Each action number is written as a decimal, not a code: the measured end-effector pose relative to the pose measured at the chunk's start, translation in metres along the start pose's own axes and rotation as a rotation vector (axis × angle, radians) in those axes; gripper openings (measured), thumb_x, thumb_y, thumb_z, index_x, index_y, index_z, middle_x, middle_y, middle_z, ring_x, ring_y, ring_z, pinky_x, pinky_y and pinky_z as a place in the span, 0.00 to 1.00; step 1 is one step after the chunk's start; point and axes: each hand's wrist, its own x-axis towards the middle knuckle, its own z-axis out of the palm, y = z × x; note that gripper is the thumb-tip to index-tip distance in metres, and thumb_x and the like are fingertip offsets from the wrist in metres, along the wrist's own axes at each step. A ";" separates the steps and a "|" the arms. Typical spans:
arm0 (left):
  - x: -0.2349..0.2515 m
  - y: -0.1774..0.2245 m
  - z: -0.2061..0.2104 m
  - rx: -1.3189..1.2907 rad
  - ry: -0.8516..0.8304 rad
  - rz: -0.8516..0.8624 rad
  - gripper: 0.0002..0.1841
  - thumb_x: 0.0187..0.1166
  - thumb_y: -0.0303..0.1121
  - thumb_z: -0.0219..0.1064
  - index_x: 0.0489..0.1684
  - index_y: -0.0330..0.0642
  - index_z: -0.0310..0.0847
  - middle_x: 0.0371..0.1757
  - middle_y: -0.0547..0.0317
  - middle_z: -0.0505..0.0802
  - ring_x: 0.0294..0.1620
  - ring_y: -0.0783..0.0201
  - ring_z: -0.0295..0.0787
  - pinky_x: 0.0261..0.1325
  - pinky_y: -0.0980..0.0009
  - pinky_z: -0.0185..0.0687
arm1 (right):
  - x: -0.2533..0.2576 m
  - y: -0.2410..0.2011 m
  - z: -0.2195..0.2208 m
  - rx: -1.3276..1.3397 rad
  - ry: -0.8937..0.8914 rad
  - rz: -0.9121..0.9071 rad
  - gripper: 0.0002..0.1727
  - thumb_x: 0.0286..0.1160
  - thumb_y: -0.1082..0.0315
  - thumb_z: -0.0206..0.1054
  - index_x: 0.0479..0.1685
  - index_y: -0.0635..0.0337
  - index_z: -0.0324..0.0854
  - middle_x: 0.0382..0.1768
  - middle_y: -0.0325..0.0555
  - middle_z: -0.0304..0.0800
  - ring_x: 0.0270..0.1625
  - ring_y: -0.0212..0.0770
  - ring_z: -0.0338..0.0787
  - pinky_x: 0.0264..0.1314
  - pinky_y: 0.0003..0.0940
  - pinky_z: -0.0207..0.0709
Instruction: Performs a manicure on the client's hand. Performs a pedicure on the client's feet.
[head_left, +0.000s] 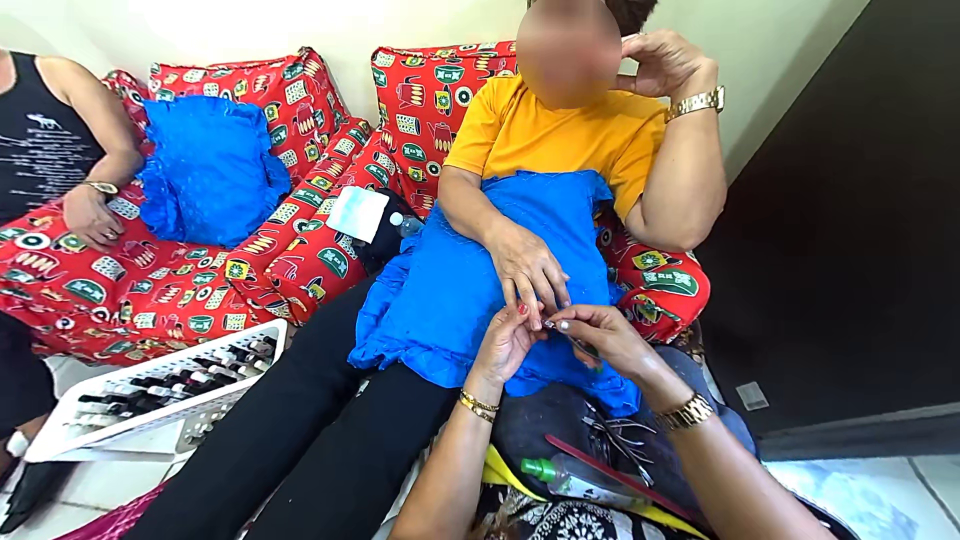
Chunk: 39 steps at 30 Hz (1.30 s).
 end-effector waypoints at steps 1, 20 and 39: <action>0.001 0.000 0.000 0.000 0.000 0.001 0.08 0.82 0.36 0.66 0.39 0.45 0.90 0.34 0.60 0.94 0.39 0.67 0.93 0.50 0.68 0.89 | -0.001 -0.003 -0.002 -0.027 0.016 0.013 0.11 0.83 0.70 0.59 0.48 0.60 0.88 0.20 0.27 0.83 0.13 0.20 0.74 0.17 0.16 0.72; 0.001 -0.001 0.000 -0.008 0.007 0.015 0.07 0.80 0.35 0.68 0.36 0.44 0.90 0.34 0.60 0.94 0.38 0.67 0.92 0.48 0.69 0.89 | 0.006 -0.011 0.003 0.006 -0.032 0.132 0.10 0.87 0.71 0.56 0.45 0.60 0.85 0.19 0.29 0.81 0.12 0.21 0.74 0.16 0.16 0.71; 0.002 -0.001 -0.001 -0.027 -0.043 0.028 0.09 0.81 0.36 0.68 0.40 0.41 0.90 0.36 0.57 0.94 0.40 0.65 0.94 0.52 0.67 0.90 | 0.005 -0.009 -0.013 -0.155 -0.266 0.116 0.10 0.84 0.69 0.59 0.46 0.58 0.87 0.18 0.25 0.77 0.12 0.18 0.69 0.15 0.14 0.65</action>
